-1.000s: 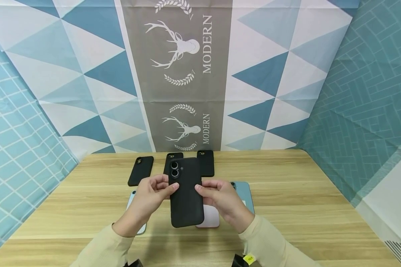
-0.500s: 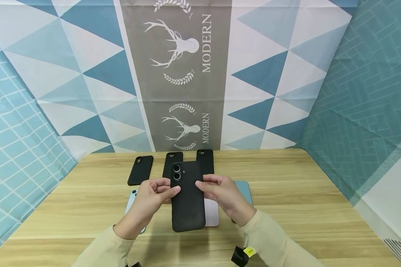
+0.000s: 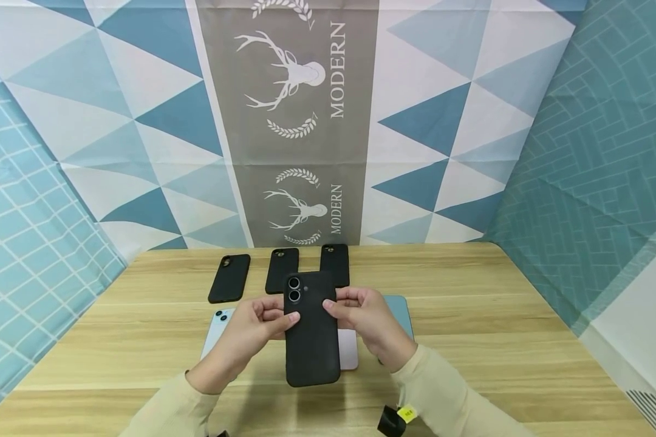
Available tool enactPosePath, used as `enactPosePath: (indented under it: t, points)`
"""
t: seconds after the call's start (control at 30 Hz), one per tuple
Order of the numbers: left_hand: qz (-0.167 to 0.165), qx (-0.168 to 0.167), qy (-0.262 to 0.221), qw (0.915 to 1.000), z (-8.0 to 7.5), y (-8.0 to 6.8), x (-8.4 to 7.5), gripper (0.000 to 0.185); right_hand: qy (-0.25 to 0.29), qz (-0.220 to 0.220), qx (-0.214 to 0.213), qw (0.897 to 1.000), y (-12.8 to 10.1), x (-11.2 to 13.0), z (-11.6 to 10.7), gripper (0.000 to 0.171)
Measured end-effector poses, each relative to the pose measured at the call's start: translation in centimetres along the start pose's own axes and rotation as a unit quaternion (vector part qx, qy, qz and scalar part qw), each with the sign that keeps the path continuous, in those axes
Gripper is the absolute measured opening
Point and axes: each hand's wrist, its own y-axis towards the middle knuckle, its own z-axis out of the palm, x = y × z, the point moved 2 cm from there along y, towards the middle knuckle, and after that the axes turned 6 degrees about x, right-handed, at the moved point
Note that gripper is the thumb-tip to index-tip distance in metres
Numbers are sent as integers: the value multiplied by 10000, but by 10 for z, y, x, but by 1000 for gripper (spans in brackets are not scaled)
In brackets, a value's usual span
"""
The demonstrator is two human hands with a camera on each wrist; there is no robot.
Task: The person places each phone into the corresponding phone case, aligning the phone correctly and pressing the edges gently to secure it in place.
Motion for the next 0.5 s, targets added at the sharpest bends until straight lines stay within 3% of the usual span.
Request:
enactPosePath:
  t: [0.23, 0.5]
  points:
    - [-36, 249, 293, 9993, -4, 0, -3, 23, 16, 22, -157, 9999, -2, 0, 2, 17]
    - [-45, -468, 457, 9978, -3, 0, -9, 33, 153, -14, -147, 9998, -5, 3, 5, 16]
